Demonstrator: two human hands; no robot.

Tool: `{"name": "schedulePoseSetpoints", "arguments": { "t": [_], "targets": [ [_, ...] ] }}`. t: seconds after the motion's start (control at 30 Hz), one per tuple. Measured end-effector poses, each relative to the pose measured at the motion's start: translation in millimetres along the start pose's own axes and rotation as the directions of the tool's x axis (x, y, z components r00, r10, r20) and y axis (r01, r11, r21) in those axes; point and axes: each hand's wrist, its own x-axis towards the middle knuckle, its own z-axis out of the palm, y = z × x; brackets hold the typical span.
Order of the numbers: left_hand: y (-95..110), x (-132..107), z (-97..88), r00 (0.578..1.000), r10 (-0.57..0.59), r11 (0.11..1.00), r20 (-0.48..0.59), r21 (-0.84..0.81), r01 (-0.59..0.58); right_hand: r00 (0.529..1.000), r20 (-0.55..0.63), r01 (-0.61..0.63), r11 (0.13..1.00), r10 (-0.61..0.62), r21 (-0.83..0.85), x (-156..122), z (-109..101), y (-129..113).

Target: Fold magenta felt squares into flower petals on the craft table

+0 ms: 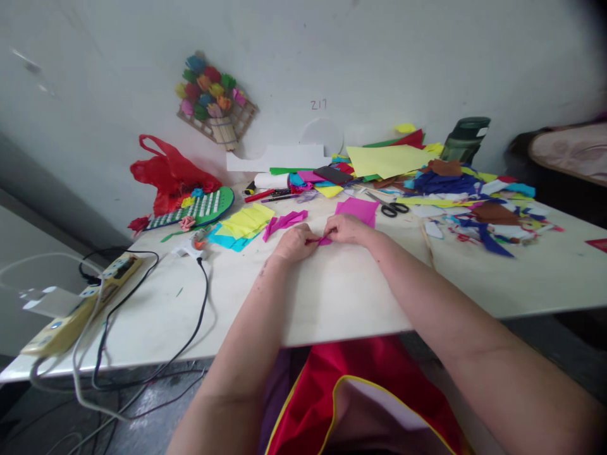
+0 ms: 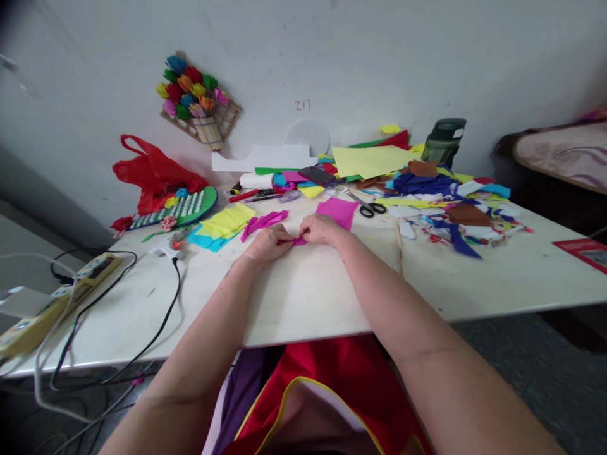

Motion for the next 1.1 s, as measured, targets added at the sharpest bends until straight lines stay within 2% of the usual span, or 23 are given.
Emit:
{"name": "schedulePoseSetpoints", "arguments": {
  "t": [0.27, 0.4, 0.67, 0.8, 1.0, 1.1],
  "targets": [
    [1.2, 1.3, 1.8, 0.999, -0.032, 0.999, 0.024, 0.039, 0.031, 0.999, -0.004, -0.043, 0.99, 0.044, 0.137, 3.9, 4.4, 9.1],
    [1.7, 1.5, 2.2, 0.999, -0.048, 0.998, 0.023, 0.045, 0.047, 0.998, -0.002, -0.056, 0.991, 0.056, 0.12, 4.4, 5.1, 6.5],
    [5.0, 2.2, 1.6, 0.997, -0.073, 0.993, 0.009, 0.09, 0.072, 0.987, 0.027, -0.161, 0.984, 0.16, 0.072, 4.5, 6.1, -4.1],
    [3.8, 1.8, 0.4, 0.998, -0.058, 0.994, -0.029, 0.088, 0.06, 0.99, 0.004, -0.144, 0.986, 0.144, 0.084, 6.0, 9.1, -0.9],
    [-3.5, 2.9, 2.3, 0.994, -0.069, 0.998, -0.087, 0.002, 0.069, 0.989, -0.044, -0.131, 0.965, 0.145, 0.226, 11.4, 20.3, 10.5],
    [-5.1, 3.8, 4.3, 0.994, -0.076, 0.997, -0.08, -0.028, 0.074, 0.984, -0.061, -0.136, 0.933, 0.165, 0.332, 12.4, 24.2, 13.9]
  ]
}}
